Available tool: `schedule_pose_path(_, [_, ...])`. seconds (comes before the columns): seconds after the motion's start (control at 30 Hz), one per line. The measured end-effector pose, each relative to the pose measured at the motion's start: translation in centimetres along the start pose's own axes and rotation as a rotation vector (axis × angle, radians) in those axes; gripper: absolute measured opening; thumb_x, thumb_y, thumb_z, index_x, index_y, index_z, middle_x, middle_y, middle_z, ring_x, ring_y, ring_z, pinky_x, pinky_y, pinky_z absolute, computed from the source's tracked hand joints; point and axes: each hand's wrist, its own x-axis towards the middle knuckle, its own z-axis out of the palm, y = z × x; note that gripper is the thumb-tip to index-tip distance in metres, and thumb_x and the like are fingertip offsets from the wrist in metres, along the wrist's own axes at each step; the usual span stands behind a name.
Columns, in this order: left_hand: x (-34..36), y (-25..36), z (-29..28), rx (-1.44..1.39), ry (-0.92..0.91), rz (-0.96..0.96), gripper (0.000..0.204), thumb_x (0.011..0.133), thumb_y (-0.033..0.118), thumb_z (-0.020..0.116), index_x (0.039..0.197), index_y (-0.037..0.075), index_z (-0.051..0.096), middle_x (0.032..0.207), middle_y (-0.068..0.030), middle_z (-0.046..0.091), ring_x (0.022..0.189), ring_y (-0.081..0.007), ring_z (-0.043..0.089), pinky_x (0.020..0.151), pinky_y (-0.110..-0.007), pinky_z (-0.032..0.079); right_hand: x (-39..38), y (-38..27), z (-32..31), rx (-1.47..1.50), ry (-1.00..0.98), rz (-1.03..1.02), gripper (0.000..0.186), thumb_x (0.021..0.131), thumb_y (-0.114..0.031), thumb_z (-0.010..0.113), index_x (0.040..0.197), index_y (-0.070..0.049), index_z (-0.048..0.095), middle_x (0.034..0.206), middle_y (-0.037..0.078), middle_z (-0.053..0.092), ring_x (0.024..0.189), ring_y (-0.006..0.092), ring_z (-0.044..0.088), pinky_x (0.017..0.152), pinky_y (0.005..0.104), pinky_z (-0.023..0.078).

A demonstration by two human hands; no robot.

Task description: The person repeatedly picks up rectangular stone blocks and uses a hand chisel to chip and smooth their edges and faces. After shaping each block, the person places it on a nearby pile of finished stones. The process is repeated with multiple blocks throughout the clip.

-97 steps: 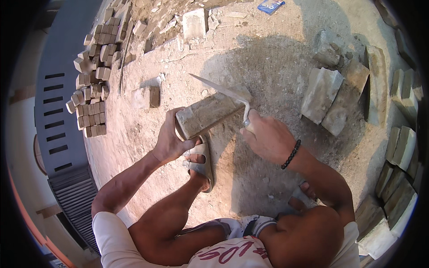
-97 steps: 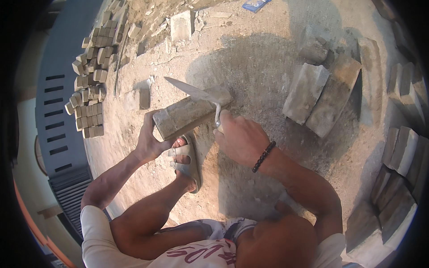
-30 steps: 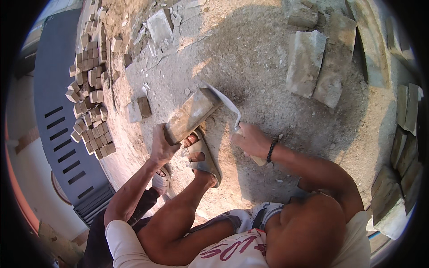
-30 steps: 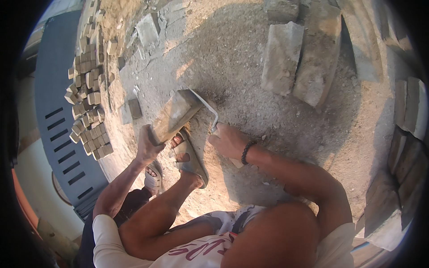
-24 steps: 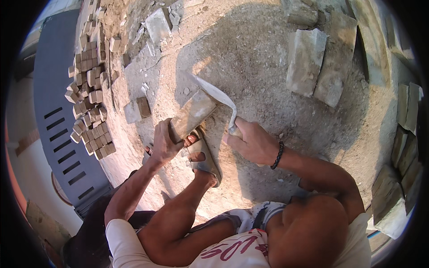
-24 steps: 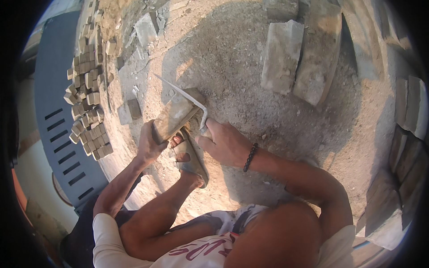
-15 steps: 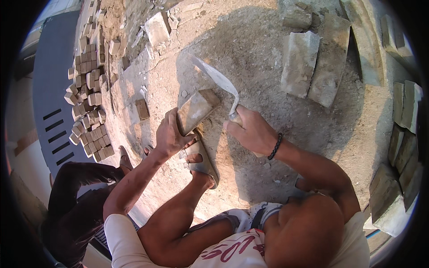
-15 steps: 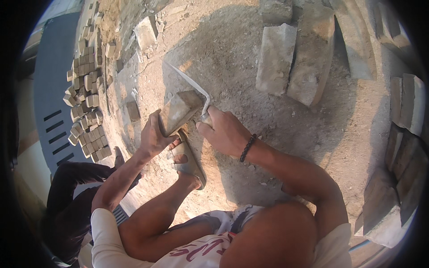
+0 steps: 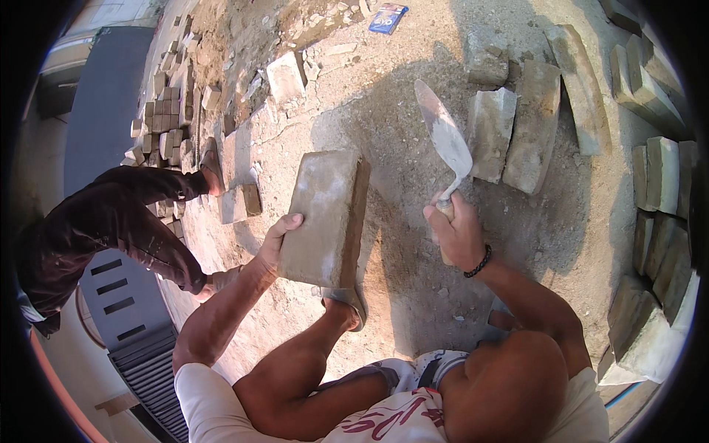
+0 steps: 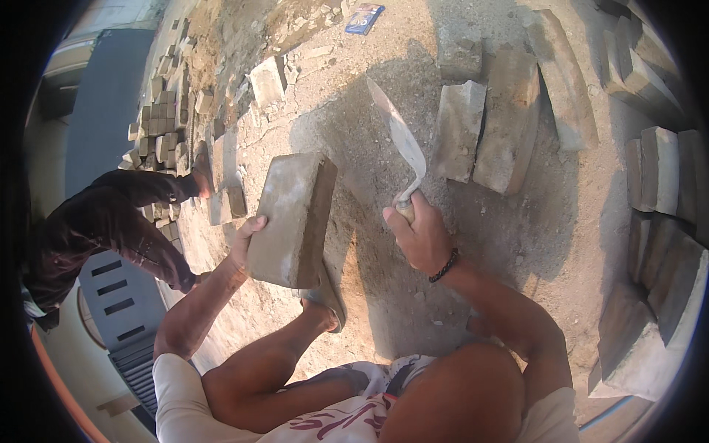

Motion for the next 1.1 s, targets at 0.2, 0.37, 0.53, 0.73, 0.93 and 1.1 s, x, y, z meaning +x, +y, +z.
schedule_pose_path(0.2, [0.8,0.9,2.5,-0.172,-0.1,-0.042,0.071,0.085,0.041,0.066,0.138,-0.002,0.047,0.127,-0.0203,0.061,0.112,-0.0317,0.062,0.1,-0.045,0.05,-2.1,1.6,2.3,-0.303,-0.235,-0.744,0.025,0.092,-0.022,0.063,0.099,0.002,0.059,0.069,0.017,0.061,0.067,0.0314,0.066,0.058,0.0435,0.05])
schedule_pose_path(0.37, [-0.4,1.0,5.3,-0.178,-0.201,-0.067,0.072,0.083,0.038,0.068,0.139,-0.002,0.046,0.126,-0.0207,0.061,0.11,-0.0324,0.064,0.099,-0.045,0.05,4.7,1.2,-0.6,-0.416,-0.045,-0.046,0.032,0.092,-0.026,0.063,0.101,0.004,0.057,0.068,0.022,0.06,0.068,0.0356,0.067,0.061,0.045,0.05])
schedule_pose_path(0.53, [-1.2,2.1,8.8,-0.082,-0.247,-0.062,0.072,0.078,0.032,0.071,0.135,-0.004,0.048,0.123,-0.0203,0.062,0.108,-0.0316,0.065,0.098,-0.044,0.051,0.5,-0.2,-2.0,-0.185,0.12,0.03,0.039,0.094,-0.031,0.061,0.106,0.005,0.055,0.079,0.026,0.065,0.075,0.0429,0.065,0.068,0.048,0.05])
schedule_pose_path(0.73, [-1.0,5.0,14.5,0.358,-0.339,0.188,0.081,0.071,0.032,0.077,0.135,-0.005,0.045,0.118,-0.0164,0.062,0.105,-0.0265,0.064,0.095,-0.039,0.051,-8.9,4.9,-3.0,-0.425,-0.042,0.051,0.043,0.092,-0.04,0.062,0.103,0.001,0.058,0.069,0.02,0.062,0.063,0.0371,0.063,0.062,0.0462,0.047])
schedule_pose_path(0.93, [-3.3,11.1,26.2,0.709,-0.481,0.567,0.083,0.064,0.032,0.085,0.129,-0.005,0.048,0.112,-0.0123,0.062,0.103,-0.0208,0.061,0.09,-0.034,0.049,-10.5,6.5,-3.0,-0.306,0.113,-0.068,0.044,0.092,-0.04,0.063,0.109,0.001,0.057,0.08,0.022,0.065,0.073,0.0369,0.066,0.07,0.0446,0.05])
schedule_pose_path(1.1, [-5.8,14.0,41.7,0.871,-0.767,0.813,0.078,0.066,0.035,0.086,0.123,-0.007,0.051,0.109,-0.0134,0.063,0.096,-0.0184,0.063,0.085,-0.031,0.05,-11.4,4.1,-5.6,-0.209,0.116,0.006,0.044,0.093,-0.039,0.062,0.113,0.001,0.057,0.084,0.023,0.066,0.076,0.0343,0.067,0.074,0.0437,0.05])
